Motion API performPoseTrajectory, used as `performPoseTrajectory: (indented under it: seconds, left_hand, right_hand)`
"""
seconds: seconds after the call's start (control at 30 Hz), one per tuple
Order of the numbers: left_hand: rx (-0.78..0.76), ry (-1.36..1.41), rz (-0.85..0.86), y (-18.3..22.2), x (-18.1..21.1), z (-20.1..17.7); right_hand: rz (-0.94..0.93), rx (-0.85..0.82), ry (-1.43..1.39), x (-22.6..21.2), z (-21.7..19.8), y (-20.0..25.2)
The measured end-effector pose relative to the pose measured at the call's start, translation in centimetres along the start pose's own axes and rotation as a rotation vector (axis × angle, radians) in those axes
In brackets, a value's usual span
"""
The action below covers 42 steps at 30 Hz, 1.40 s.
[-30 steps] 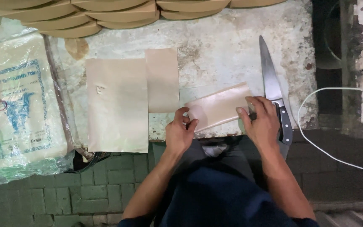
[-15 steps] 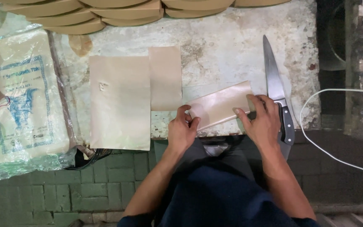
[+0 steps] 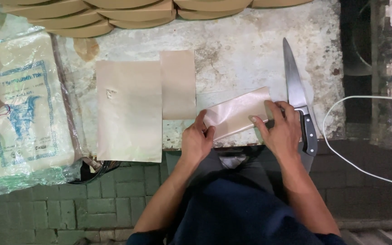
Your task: Folding and creasing paper liners for cardboard boxes, using a knife to ensure sharp creases.
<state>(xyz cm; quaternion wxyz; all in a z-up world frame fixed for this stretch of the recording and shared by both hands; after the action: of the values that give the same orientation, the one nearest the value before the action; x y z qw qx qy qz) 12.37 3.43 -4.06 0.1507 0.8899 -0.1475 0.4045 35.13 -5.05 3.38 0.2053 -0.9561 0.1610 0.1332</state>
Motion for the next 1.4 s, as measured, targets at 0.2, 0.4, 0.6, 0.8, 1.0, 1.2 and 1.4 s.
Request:
performPoseTrajectory:
  seconds: [0.2, 0.4, 0.6, 0.8, 1.0, 1.2, 1.4]
  left_hand:
    - [0.010, 0.023, -0.008, 0.1, 0.3, -0.4]
    - [0.078, -0.254, 0.068, 0.2, 1.1, -0.7]
    - [0.229, -0.545, 0.383, 0.6, 4.7, -1.9]
    - [0.264, -0.544, 0.584, 1.5, 7.4, -1.4]
    - [0.222, -0.482, 0.546, 1.5, 6.7, -0.3]
    - [0.259, -0.499, 0.580, 2.0, 6.6, 0.0]
    - [0.255, -0.505, 0.589, 2.2, 6.6, 0.2]
  right_hand:
    - [0.003, -0.004, 0.008, -0.2, -0.1, -0.1]
    - [0.036, -0.041, 0.068, -0.1, 0.5, 0.1]
    - [0.029, -0.027, 0.087, -0.2, 0.6, 0.2]
    - [0.035, -0.038, 0.093, 0.2, 1.1, 0.6]
    - [0.023, -0.031, 0.098, 0.1, 1.1, 0.6]
    - [0.050, -0.045, -0.008, -3.0, -1.1, 0.2]
    - [0.001, -0.002, -0.008, -3.3, 0.9, 1.7]
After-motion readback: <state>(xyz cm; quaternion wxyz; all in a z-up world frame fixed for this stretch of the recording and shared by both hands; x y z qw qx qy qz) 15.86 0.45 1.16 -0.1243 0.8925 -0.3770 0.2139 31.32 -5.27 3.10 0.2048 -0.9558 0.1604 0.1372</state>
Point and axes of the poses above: each hand's wrist, its own y-axis away from the middle knuckle, its own z-axis out of the palm, x = y × z, the point moved 9 cm from there along -y, towards the middle knuckle, and after that the axes turned 4 degrees about y, right-handed, at the moved point
